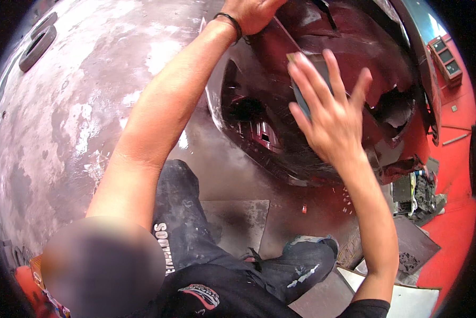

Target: The person is sanding a maroon car bumper with a sanding block. They repeatedly dip the block into a bucket of water and scrub the surface of the bumper, focusing on the lower and side sections.

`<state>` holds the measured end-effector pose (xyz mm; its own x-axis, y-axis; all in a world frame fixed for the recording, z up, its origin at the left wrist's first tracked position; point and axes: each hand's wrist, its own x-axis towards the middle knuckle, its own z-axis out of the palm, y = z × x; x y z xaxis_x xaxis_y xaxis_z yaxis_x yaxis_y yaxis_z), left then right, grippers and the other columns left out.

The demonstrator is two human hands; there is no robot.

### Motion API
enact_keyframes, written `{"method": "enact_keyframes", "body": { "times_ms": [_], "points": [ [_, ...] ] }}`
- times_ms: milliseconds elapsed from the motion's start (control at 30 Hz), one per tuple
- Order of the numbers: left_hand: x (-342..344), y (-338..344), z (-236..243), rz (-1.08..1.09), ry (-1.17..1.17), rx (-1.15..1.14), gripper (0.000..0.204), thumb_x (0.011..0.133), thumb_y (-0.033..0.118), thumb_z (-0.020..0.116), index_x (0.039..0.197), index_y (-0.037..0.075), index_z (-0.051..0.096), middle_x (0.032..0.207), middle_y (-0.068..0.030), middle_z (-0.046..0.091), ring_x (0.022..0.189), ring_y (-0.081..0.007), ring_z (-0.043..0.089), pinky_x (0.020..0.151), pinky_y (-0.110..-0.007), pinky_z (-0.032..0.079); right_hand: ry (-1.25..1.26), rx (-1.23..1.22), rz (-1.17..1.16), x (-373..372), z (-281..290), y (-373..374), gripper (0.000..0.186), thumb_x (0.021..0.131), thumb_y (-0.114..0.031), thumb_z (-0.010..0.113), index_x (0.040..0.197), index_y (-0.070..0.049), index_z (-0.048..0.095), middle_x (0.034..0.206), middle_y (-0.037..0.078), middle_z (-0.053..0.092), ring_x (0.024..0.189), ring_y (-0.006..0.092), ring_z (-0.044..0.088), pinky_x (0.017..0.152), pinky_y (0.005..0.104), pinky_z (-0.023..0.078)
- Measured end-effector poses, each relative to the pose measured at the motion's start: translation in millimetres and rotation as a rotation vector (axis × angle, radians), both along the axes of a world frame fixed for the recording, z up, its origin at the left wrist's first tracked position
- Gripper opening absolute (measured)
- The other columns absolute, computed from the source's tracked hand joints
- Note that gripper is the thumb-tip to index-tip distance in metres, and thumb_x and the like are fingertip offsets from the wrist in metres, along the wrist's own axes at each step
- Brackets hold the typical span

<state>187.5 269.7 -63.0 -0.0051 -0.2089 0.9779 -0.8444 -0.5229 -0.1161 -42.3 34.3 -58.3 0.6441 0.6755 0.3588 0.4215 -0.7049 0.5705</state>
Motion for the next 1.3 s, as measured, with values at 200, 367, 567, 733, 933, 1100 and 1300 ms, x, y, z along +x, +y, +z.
{"method": "enact_keyframes", "body": {
  "times_ms": [200, 367, 567, 733, 933, 1100, 1300],
  "points": [
    [16.3, 5.6, -3.8, 0.066, -0.177, 0.114, 0.014, 0.112, 0.011, 0.05, 0.116, 0.009, 0.063, 0.066, -0.0093, 0.063, 0.068, -0.0351, 0.066, 0.081, -0.05, 0.051, -0.029, -0.056, 0.022, 16.6, 16.6, 21.5, 0.064, 0.109, -0.035, 0.062, 0.169, -0.021, 0.049, 0.177, -0.005, 0.043, 0.171, 0.0285, 0.022, 0.131, 0.0753, -0.006],
    [12.5, 4.1, 5.0, -0.061, -0.104, 0.122, 0.019, 0.117, 0.019, 0.045, 0.121, 0.01, 0.061, 0.069, -0.0071, 0.065, 0.07, -0.0328, 0.068, 0.085, -0.048, 0.051, 0.016, -0.126, -0.06, -26.9, 1.1, -43.2, 0.073, 0.101, -0.035, 0.069, 0.17, -0.023, 0.048, 0.179, -0.004, 0.04, 0.171, 0.0335, 0.021, 0.131, 0.077, -0.007],
    [-17.5, 21.0, 33.8, -0.353, 0.666, 0.112, 0.061, 0.118, 0.045, 0.037, 0.097, 0.003, 0.075, 0.077, -0.0133, 0.075, 0.072, -0.0321, 0.072, 0.078, -0.046, 0.057, -0.074, -0.043, 0.068, 57.0, 27.0, 59.7, 0.069, 0.104, -0.037, 0.068, 0.168, -0.021, 0.049, 0.175, -0.001, 0.046, 0.169, 0.0274, 0.026, 0.133, 0.0741, 0.006],
    [-21.8, 30.4, 37.4, -0.565, 1.01, -0.033, 0.087, 0.113, 0.069, 0.035, 0.099, -0.002, 0.085, 0.081, -0.0187, 0.075, 0.078, -0.0296, 0.07, 0.084, -0.045, 0.057, 0.029, -0.098, 0.064, 23.5, 16.1, 40.6, 0.067, 0.101, -0.032, 0.073, 0.164, -0.016, 0.055, 0.176, 0.0, 0.045, 0.166, 0.0212, 0.034, 0.136, 0.068, 0.009],
    [-25.2, 24.4, 40.2, -0.487, 0.974, 0.003, 0.098, 0.111, 0.077, 0.025, 0.107, 0.0, 0.086, 0.088, -0.0222, 0.077, 0.091, -0.0342, 0.074, 0.093, -0.047, 0.056, 0.166, -0.146, 0.039, 3.6, 5.3, 22.0, 0.07, 0.1, -0.031, 0.072, 0.166, -0.019, 0.053, 0.178, -0.004, 0.042, 0.167, 0.0182, 0.032, 0.135, 0.0731, 0.003],
    [-28.2, 30.5, 45.9, -0.528, 1.046, 0.033, 0.1, 0.11, 0.08, 0.024, 0.107, 0.002, 0.086, 0.087, -0.0209, 0.075, 0.09, -0.033, 0.072, 0.092, -0.046, 0.056, 0.082, -0.174, 0.099, 65.4, 22.1, 81.1, 0.062, 0.106, -0.036, 0.063, 0.165, -0.019, 0.054, 0.176, -0.002, 0.044, 0.167, 0.0181, 0.031, 0.137, 0.0685, 0.003],
    [-25.5, 28.7, 40.0, -0.491, 0.985, 0.008, 0.099, 0.11, 0.079, 0.025, 0.103, 0.002, 0.086, 0.082, -0.0188, 0.074, 0.085, -0.0317, 0.072, 0.09, -0.046, 0.057, 0.263, -0.184, 0.069, 0.9, 8.9, 16.2, 0.065, 0.104, -0.036, 0.064, 0.166, -0.02, 0.052, 0.176, -0.004, 0.045, 0.167, 0.0183, 0.032, 0.136, 0.0696, -0.003]
  ]
}}
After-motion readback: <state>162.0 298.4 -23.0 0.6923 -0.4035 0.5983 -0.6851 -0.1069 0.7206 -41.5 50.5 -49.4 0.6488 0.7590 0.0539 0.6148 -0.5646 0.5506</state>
